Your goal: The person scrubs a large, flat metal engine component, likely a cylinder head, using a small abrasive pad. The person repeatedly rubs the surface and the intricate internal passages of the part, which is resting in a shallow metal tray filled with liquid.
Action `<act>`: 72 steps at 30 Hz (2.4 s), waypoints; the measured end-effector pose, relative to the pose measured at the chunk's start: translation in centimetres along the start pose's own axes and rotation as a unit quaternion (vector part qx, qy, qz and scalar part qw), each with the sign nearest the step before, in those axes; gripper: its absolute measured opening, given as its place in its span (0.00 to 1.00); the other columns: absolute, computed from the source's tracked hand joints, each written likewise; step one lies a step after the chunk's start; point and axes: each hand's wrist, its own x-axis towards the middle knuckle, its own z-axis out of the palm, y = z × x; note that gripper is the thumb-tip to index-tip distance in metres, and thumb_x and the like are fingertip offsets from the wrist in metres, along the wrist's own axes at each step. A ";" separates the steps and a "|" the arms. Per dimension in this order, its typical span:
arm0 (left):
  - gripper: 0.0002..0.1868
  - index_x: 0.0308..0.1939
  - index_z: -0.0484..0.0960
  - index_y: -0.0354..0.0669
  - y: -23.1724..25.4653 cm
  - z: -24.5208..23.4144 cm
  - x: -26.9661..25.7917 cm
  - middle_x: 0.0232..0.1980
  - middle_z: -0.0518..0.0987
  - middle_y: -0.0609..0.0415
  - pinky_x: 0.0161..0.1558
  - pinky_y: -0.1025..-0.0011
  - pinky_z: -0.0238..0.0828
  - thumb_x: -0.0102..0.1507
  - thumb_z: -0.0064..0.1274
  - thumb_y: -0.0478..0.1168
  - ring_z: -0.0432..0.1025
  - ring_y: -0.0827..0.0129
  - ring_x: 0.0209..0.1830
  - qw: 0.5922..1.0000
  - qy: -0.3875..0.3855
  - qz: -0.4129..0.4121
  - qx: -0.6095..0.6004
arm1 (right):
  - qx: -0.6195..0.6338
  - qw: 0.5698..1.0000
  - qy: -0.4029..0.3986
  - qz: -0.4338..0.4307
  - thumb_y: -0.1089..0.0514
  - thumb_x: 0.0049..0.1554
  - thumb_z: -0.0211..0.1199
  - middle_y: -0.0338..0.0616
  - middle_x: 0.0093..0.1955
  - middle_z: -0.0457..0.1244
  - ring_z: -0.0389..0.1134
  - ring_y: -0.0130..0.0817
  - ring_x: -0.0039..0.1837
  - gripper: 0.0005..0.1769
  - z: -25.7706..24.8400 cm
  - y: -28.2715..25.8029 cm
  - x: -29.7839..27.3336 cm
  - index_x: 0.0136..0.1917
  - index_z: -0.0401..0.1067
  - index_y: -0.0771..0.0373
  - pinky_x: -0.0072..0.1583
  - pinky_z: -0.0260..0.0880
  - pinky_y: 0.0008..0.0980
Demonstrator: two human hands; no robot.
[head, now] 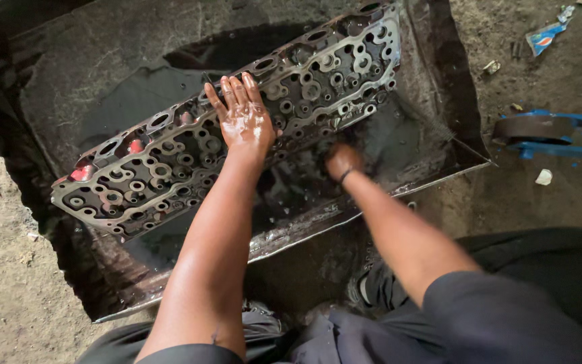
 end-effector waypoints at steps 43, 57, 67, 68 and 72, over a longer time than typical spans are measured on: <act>0.65 0.77 0.45 0.28 -0.2 1.5 0.6 0.78 0.54 0.30 0.72 0.35 0.15 0.51 0.65 0.61 0.43 0.41 0.81 0.999 0.045 0.009 0.002 | -0.010 0.858 0.416 -0.303 0.64 0.56 0.63 0.57 0.55 0.68 0.69 0.56 0.56 0.16 -24.8 -2.7 5.3 0.58 0.78 0.64 0.56 0.69 0.46; 0.69 0.78 0.42 0.29 -0.3 1.5 0.6 0.80 0.51 0.31 0.72 0.35 0.14 0.51 0.65 0.65 0.40 0.42 0.82 1.000 0.018 0.007 0.007 | 0.179 0.872 0.443 -0.106 0.62 0.51 0.63 0.47 0.40 0.72 0.75 0.41 0.42 0.05 -21.9 -1.9 13.3 0.41 0.78 0.60 0.48 0.75 0.41; 0.68 0.78 0.43 0.28 -0.2 1.4 0.6 0.80 0.51 0.31 0.72 0.35 0.14 0.51 0.65 0.66 0.40 0.42 0.82 0.999 0.029 0.004 0.022 | 0.016 0.853 0.437 -0.285 0.64 0.57 0.61 0.50 0.44 0.68 0.70 0.48 0.48 0.04 -24.1 -1.7 9.0 0.45 0.76 0.61 0.50 0.70 0.46; 0.68 0.78 0.43 0.28 -0.2 1.1 0.5 0.80 0.51 0.31 0.72 0.35 0.14 0.51 0.65 0.65 0.40 0.42 0.82 0.999 0.030 0.006 0.020 | -0.116 0.839 0.405 -0.343 0.63 0.58 0.61 0.51 0.46 0.68 0.71 0.50 0.49 0.05 -26.8 -1.9 7.5 0.46 0.77 0.60 0.51 0.70 0.47; 0.69 0.78 0.43 0.30 -0.1 1.1 0.4 0.80 0.51 0.32 0.72 0.36 0.14 0.50 0.65 0.66 0.40 0.42 0.82 1.000 0.022 0.000 0.020 | -0.246 0.821 0.343 -0.385 0.59 0.61 0.60 0.54 0.48 0.68 0.71 0.54 0.51 0.06 -30.3 -3.2 4.6 0.48 0.77 0.59 0.52 0.71 0.51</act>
